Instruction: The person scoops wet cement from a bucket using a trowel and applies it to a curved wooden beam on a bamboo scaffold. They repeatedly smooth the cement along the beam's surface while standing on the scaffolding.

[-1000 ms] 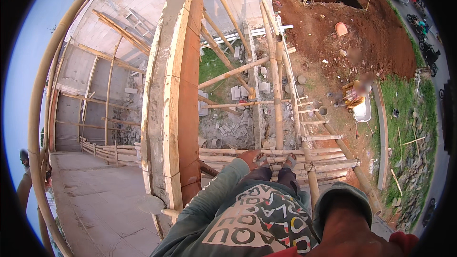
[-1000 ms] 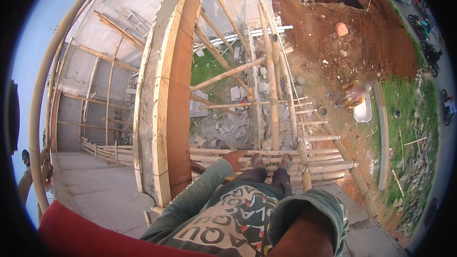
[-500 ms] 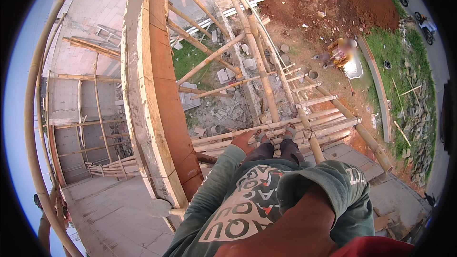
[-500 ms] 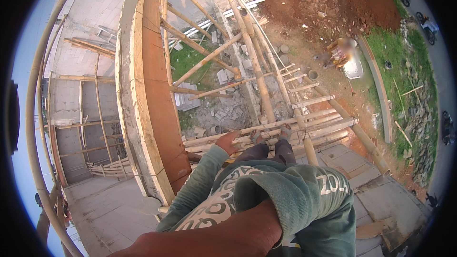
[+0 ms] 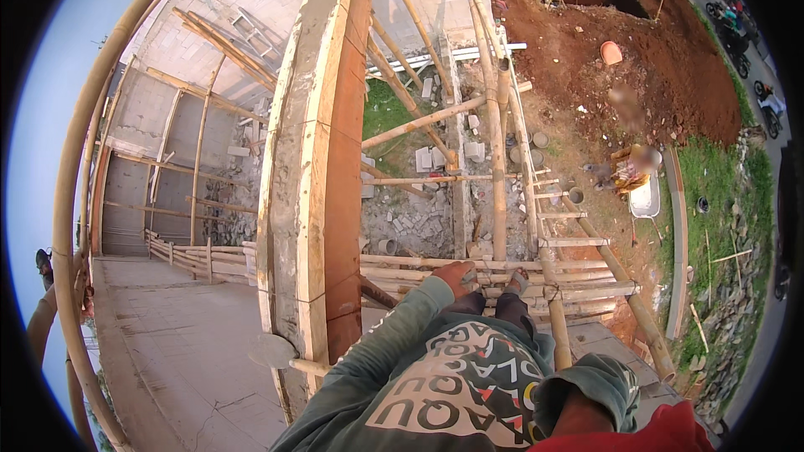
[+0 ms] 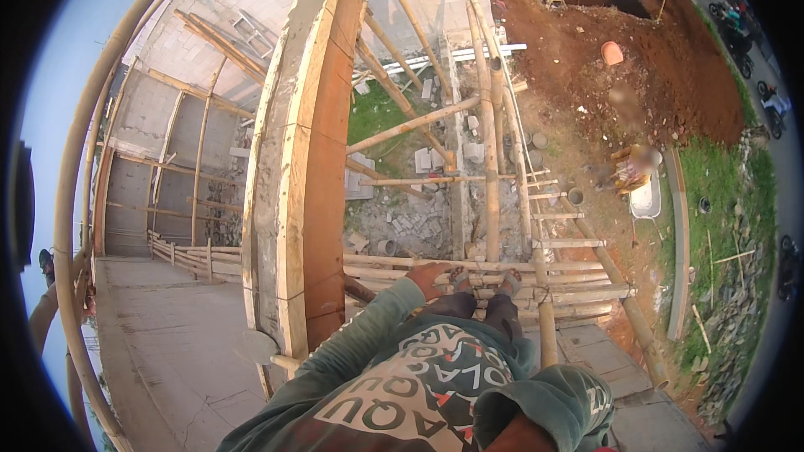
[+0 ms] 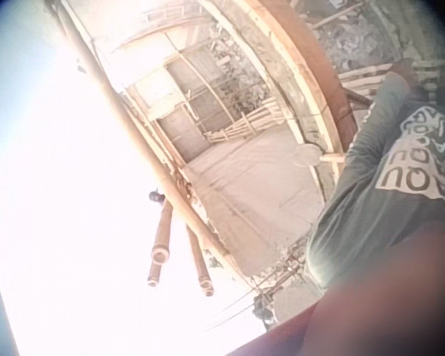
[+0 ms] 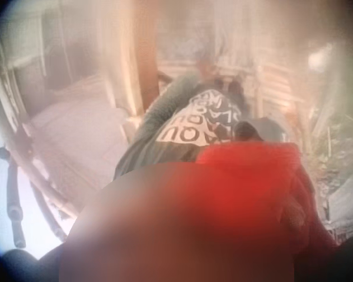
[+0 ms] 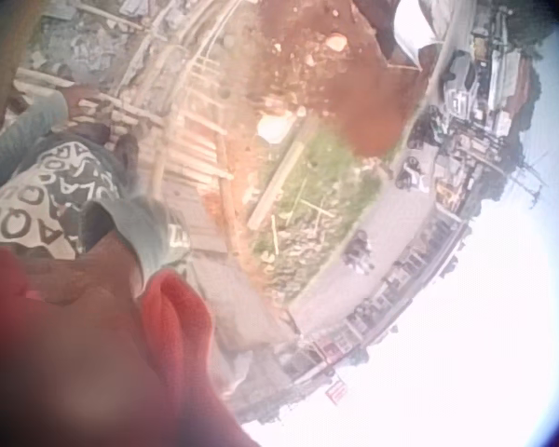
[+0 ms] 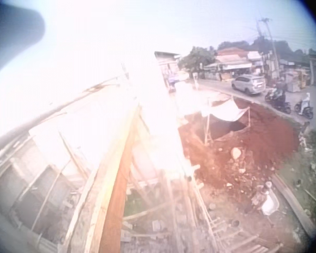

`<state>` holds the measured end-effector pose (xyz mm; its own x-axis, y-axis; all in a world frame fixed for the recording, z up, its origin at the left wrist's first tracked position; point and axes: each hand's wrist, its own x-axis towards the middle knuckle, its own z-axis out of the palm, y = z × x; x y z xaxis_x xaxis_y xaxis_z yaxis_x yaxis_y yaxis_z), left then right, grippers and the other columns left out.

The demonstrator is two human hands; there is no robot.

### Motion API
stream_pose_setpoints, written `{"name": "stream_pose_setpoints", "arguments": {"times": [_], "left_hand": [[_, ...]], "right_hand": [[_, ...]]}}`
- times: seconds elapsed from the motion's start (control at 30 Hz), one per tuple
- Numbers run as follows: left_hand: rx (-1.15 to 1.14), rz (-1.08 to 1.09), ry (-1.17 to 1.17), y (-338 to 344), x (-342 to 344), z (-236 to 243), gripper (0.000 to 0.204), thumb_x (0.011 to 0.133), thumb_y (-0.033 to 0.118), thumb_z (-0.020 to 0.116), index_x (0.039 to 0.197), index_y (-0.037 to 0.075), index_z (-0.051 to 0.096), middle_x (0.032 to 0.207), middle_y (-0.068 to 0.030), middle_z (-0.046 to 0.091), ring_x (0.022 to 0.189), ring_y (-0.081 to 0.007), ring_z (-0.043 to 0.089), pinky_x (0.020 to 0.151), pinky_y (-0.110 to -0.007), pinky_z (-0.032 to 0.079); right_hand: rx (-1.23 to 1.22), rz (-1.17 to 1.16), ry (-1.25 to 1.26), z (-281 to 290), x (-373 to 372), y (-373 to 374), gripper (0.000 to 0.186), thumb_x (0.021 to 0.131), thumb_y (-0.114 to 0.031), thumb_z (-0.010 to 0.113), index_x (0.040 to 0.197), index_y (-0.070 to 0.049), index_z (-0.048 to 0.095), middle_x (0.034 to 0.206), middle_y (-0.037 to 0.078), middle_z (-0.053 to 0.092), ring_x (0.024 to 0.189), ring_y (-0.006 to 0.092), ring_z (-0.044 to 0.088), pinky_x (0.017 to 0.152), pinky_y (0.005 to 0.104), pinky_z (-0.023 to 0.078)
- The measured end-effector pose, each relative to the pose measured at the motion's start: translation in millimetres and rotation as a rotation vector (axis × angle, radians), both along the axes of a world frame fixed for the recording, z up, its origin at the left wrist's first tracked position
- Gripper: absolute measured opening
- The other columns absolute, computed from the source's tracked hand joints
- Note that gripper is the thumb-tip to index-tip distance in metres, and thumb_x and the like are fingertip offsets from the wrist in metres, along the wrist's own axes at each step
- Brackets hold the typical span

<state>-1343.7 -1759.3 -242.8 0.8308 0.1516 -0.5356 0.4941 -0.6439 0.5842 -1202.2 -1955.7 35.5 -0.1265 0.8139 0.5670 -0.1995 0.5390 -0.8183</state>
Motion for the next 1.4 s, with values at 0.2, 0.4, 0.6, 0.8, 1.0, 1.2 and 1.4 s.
{"name": "stream_pose_setpoints", "arguments": {"times": [0.2,0.4,0.6,0.8,1.0,1.2,1.4], "left_hand": [[-0.054,0.021,0.033,-5,5,22,0.069,0.072,0.016,0.074,0.135,0.006,0.047,0.134,-0.0194,0.051,0.122,-0.0360,0.049,0.102,-0.041,0.042],[-0.099,0.002,-0.023,-6,-5,9,0.070,0.071,0.015,0.074,0.135,0.006,0.047,0.134,-0.0199,0.051,0.121,-0.0354,0.050,0.102,-0.042,0.042],[-0.004,0.055,-0.094,-7,-25,2,0.065,0.075,0.029,0.071,0.133,0.010,0.048,0.124,-0.0174,0.056,0.115,-0.0363,0.054,0.096,-0.044,0.045],[0.041,0.050,-0.005,-10,-18,3,0.062,0.078,0.028,0.069,0.133,0.009,0.047,0.126,-0.0174,0.055,0.115,-0.0361,0.053,0.098,-0.043,0.044],[0.055,0.029,0.007,-9,-16,0,0.060,0.081,0.032,0.067,0.132,0.008,0.049,0.128,-0.0181,0.054,0.116,-0.0360,0.054,0.098,-0.043,0.043],[0.052,0.095,0.015,-1,-23,6,0.059,0.079,0.031,0.067,0.132,0.011,0.049,0.126,-0.0182,0.056,0.114,-0.0363,0.054,0.096,-0.043,0.044],[0.042,0.083,0.059,1,-28,4,0.066,0.073,0.022,0.071,0.134,0.010,0.047,0.126,-0.0199,0.056,0.115,-0.0371,0.054,0.098,-0.043,0.043]], "right_hand": [[0.098,0.018,0.119,-1,-13,5,0.029,0.091,-0.023,0.057,0.093,0.005,0.060,0.103,0.023,0.059,0.092,0.0381,0.060,0.073,0.0440,0.048],[0.169,0.017,0.166,2,-19,13,0.029,0.091,-0.024,0.057,0.094,0.005,0.060,0.104,0.023,0.059,0.094,0.0386,0.059,0.074,0.0447,0.047],[0.084,0.018,0.072,7,-14,7,0.030,0.091,-0.024,0.056,0.095,0.005,0.060,0.106,0.023,0.059,0.095,0.0391,0.059,0.074,0.0454,0.047],[0.052,0.009,0.013,9,-16,-5,0.031,0.091,-0.025,0.056,0.096,0.006,0.060,0.107,0.024,0.058,0.096,0.0395,0.058,0.075,0.0460,0.047],[0.014,0.008,0.004,6,-16,-5,0.032,0.092,-0.025,0.056,0.096,0.006,0.060,0.108,0.024,0.058,0.097,0.0400,0.058,0.076,0.0467,0.047],[0.006,0.031,-0.008,10,-12,5,0.033,0.092,-0.025,0.055,0.097,0.006,0.060,0.110,0.024,0.058,0.098,0.0405,0.058,0.077,0.0474,0.046],[0.050,0.100,0.068,7,-26,16,0.033,0.092,-0.026,0.055,0.098,0.006,0.060,0.111,0.024,0.058,0.099,0.0409,0.057,0.077,0.0481,0.046]]}}
